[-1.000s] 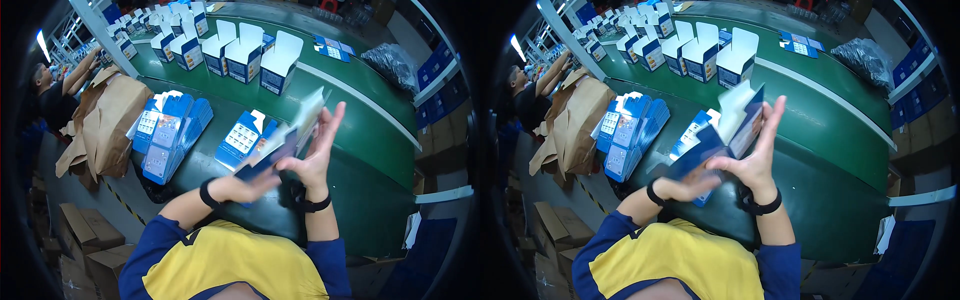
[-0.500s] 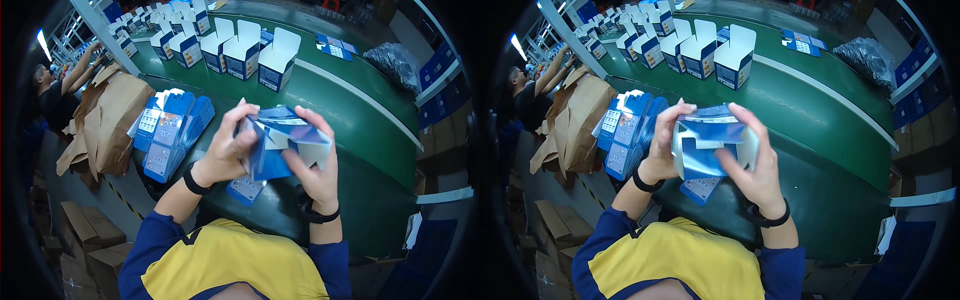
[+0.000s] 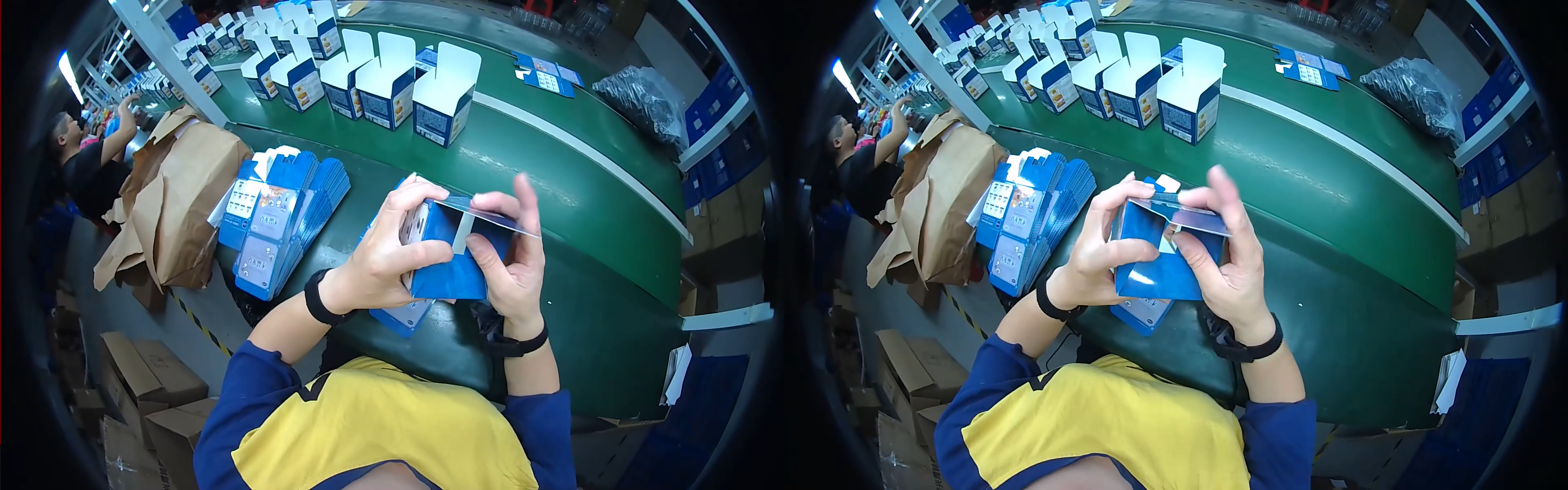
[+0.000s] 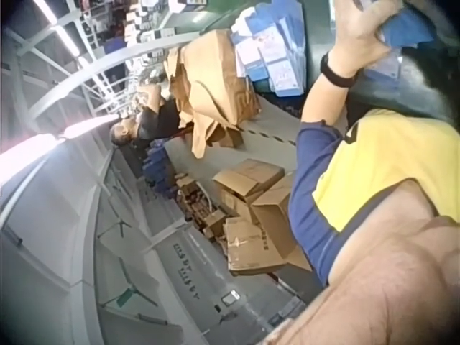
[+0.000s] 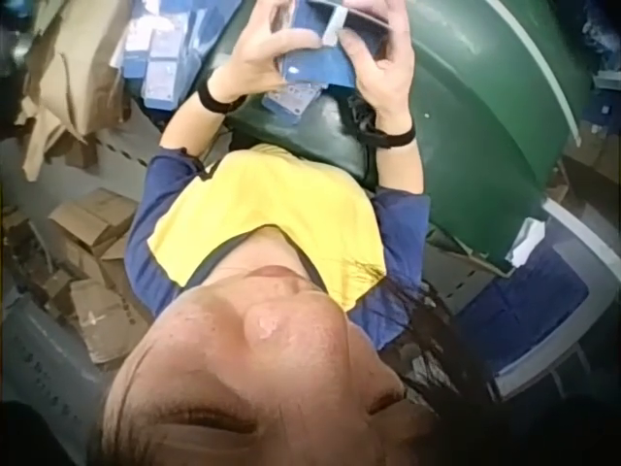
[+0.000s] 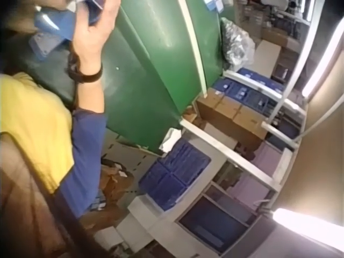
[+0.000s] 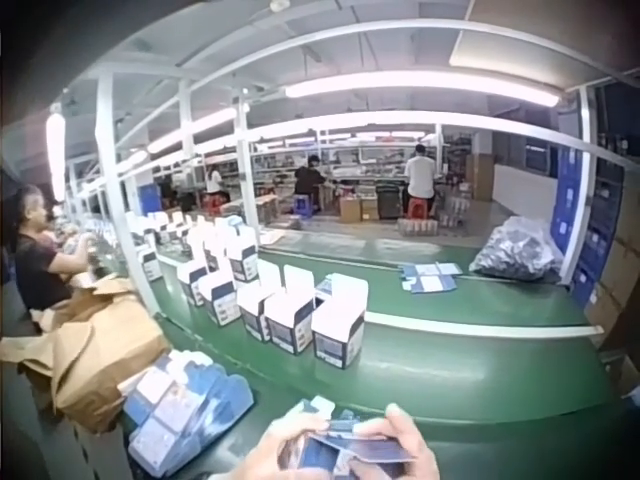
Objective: Assembling and folding blue cardboard packaging boxes at a workstation.
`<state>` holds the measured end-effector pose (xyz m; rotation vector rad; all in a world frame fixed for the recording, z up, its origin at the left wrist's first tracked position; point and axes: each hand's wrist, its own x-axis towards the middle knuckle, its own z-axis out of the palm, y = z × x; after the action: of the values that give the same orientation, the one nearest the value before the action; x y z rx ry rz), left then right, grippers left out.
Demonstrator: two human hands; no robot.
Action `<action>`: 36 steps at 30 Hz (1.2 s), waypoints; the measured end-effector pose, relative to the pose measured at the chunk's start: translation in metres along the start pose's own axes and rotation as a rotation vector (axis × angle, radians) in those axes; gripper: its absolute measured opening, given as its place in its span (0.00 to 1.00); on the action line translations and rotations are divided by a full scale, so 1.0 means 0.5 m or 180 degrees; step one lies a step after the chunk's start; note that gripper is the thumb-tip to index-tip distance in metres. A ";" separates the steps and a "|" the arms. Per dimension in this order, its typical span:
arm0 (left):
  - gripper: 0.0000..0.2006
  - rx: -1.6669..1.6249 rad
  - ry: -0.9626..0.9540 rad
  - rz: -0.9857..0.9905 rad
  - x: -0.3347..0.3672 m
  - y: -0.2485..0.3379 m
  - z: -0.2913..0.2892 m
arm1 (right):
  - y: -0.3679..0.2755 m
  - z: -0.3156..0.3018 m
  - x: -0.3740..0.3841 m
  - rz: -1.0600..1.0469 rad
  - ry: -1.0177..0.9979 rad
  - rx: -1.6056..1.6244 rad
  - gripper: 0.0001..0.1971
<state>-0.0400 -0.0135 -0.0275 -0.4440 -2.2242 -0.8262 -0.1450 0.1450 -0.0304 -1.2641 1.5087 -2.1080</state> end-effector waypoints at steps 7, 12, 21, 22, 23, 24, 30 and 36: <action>0.37 -0.1499 0.0825 -0.0283 0.007 0.017 0.031 | 0.000 -0.039 0.024 -0.1750 -0.0787 -0.1716 0.35; 0.39 -0.0318 0.0086 0.0401 0.023 0.002 -0.008 | 0.005 -0.010 0.009 -0.0515 0.0015 -0.0806 0.30; 0.49 -0.0258 -0.0528 0.0145 0.039 0.007 -0.032 | -0.005 -0.022 0.009 0.0065 -0.0407 -0.1050 0.27; 0.46 -0.0501 -0.0580 -0.0047 0.046 0.014 -0.041 | -0.006 -0.024 0.007 0.0089 -0.0417 -0.0924 0.26; 0.43 -0.0744 -0.0632 -0.0237 0.049 0.018 -0.044 | -0.007 -0.025 0.006 0.0113 -0.0426 -0.0799 0.25; 0.43 -0.0748 -0.0633 -0.0235 0.050 0.019 -0.039 | -0.012 -0.025 0.005 0.0114 -0.0423 -0.0802 0.25; 0.46 -0.0605 -0.0844 -0.0099 0.025 0.002 0.007 | -0.067 -0.028 0.010 0.0214 -0.0485 -0.1466 0.20; 0.46 -0.0981 -0.1319 -0.0147 0.046 -0.007 -0.013 | -0.073 -0.037 0.010 -0.0107 -0.0741 -0.1826 0.22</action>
<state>-0.0545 -0.0188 -0.0088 -0.7718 -2.4940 -1.1982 -0.1523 0.1695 0.0020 -1.6531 2.0645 -1.5140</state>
